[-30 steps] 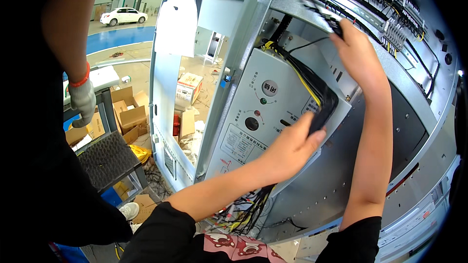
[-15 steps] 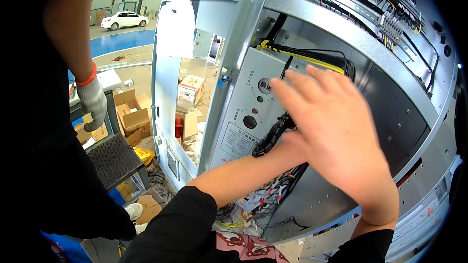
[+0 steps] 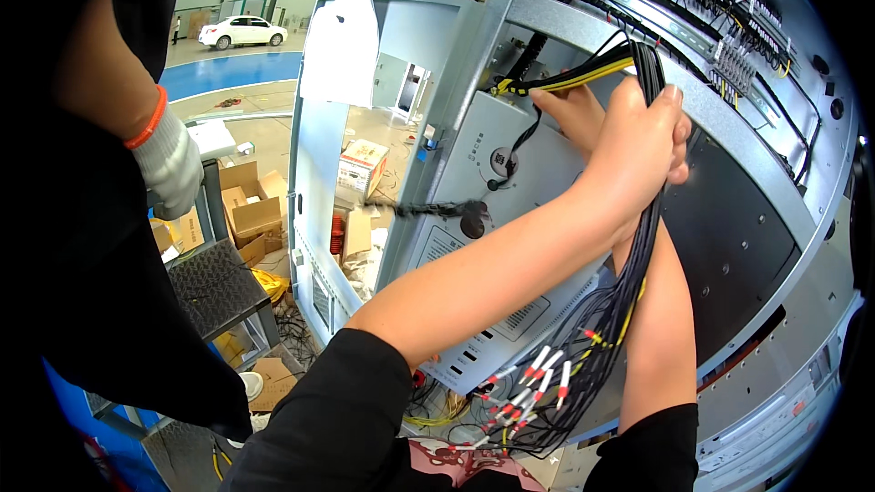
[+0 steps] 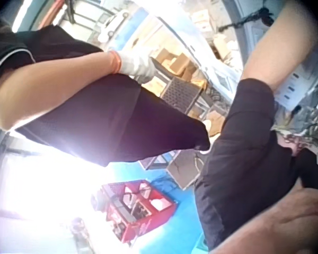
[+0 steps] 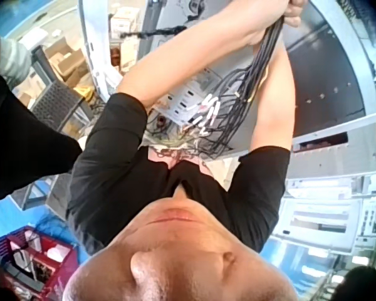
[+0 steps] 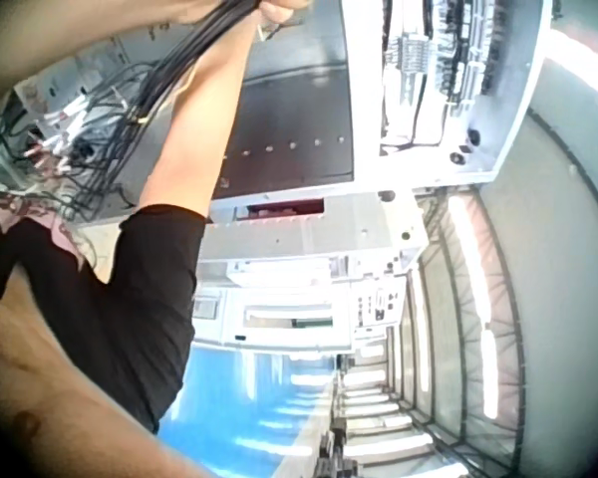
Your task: The person organizes a bundle of black and yellow wires inside an open electrical cabinet. They gather the wires, align them, and secure them with a zip tie while another person works nearby.
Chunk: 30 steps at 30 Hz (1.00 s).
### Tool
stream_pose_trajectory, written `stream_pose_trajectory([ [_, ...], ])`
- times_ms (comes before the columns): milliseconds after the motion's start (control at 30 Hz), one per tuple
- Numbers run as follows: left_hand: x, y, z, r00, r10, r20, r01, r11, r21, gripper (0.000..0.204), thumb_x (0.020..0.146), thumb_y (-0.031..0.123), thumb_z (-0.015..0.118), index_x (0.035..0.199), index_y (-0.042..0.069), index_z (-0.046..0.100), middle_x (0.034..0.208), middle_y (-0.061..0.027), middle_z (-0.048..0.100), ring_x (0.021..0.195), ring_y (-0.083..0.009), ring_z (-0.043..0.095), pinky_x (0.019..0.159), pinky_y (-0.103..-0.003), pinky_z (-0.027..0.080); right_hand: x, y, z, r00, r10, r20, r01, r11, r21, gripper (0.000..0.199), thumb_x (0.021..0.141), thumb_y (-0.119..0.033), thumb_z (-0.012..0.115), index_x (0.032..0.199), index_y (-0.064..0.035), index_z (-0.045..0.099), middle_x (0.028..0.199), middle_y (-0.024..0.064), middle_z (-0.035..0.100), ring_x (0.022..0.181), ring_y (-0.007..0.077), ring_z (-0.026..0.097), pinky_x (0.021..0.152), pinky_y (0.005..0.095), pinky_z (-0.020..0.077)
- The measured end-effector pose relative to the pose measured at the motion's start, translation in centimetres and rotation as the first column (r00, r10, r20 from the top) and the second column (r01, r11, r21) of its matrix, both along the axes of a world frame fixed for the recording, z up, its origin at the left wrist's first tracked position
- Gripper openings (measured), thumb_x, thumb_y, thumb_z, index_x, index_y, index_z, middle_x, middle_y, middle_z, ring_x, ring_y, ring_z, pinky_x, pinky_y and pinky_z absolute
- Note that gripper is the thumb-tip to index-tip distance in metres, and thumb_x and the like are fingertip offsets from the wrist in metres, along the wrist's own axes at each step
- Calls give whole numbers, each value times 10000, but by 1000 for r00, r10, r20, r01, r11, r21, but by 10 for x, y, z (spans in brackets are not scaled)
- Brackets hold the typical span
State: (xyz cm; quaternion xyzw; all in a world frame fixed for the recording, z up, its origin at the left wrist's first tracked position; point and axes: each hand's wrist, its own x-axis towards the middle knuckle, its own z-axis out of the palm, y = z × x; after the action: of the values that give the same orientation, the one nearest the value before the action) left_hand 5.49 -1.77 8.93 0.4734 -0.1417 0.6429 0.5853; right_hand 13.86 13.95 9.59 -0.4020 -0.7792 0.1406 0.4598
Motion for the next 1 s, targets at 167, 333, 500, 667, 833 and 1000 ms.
stream_pose_trajectory([
  [167,-30,-8,-18,994,47,-99,-45,999,25,187,1017,176,443,1067,-2,472,712,11,427,525,-54,338,496,-238,321,0,-7,16,982,119,-148,-119,993,8,219,888,-209,562,1011,-40,627,968,66,646,835,131,612,766,300,492],
  [333,-70,-16,-42,976,94,-198,-82,994,68,232,1025,194,459,1125,-12,493,707,22,427,508,-43,323,474,-229,311,-7,-25,36,923,378,69,-380,925,7,259,845,-237,634,999,-28,643,988,92,678,861,167,647,800,334,512],
  [500,-71,-9,-24,988,-45,-150,53,997,48,264,1027,171,474,1131,-69,501,710,33,425,481,-20,349,444,-207,313,-20,-34,18,974,134,181,-162,975,152,338,819,-253,655,1054,-17,594,993,119,685,933,258,657,831,358,522],
  [667,-83,-14,-38,978,-60,-202,69,997,37,248,1029,169,453,1135,-46,517,706,32,413,496,-25,323,457,-215,303,-45,-13,-6,996,-69,-59,83,959,270,510,775,-215,687,1176,50,517,984,175,688,957,324,668,811,377,523],
  [833,-111,-22,-74,912,260,-318,-260,965,43,302,1031,205,451,1185,-47,514,702,31,426,492,-21,309,455,-204,289,20,-92,1,866,351,-356,-394,917,-55,559,850,-164,630,1335,46,448,885,57,610,675,101,573,619,230,448],
  [1000,-85,-21,-140,503,540,-675,-629,764,143,361,995,281,532,1235,12,515,755,18,500,616,-46,427,529,-191,336,51,-146,2,788,519,-330,-570,818,-75,538,917,-207,629,1355,40,439,1104,143,607,783,156,649,645,240,500],
])
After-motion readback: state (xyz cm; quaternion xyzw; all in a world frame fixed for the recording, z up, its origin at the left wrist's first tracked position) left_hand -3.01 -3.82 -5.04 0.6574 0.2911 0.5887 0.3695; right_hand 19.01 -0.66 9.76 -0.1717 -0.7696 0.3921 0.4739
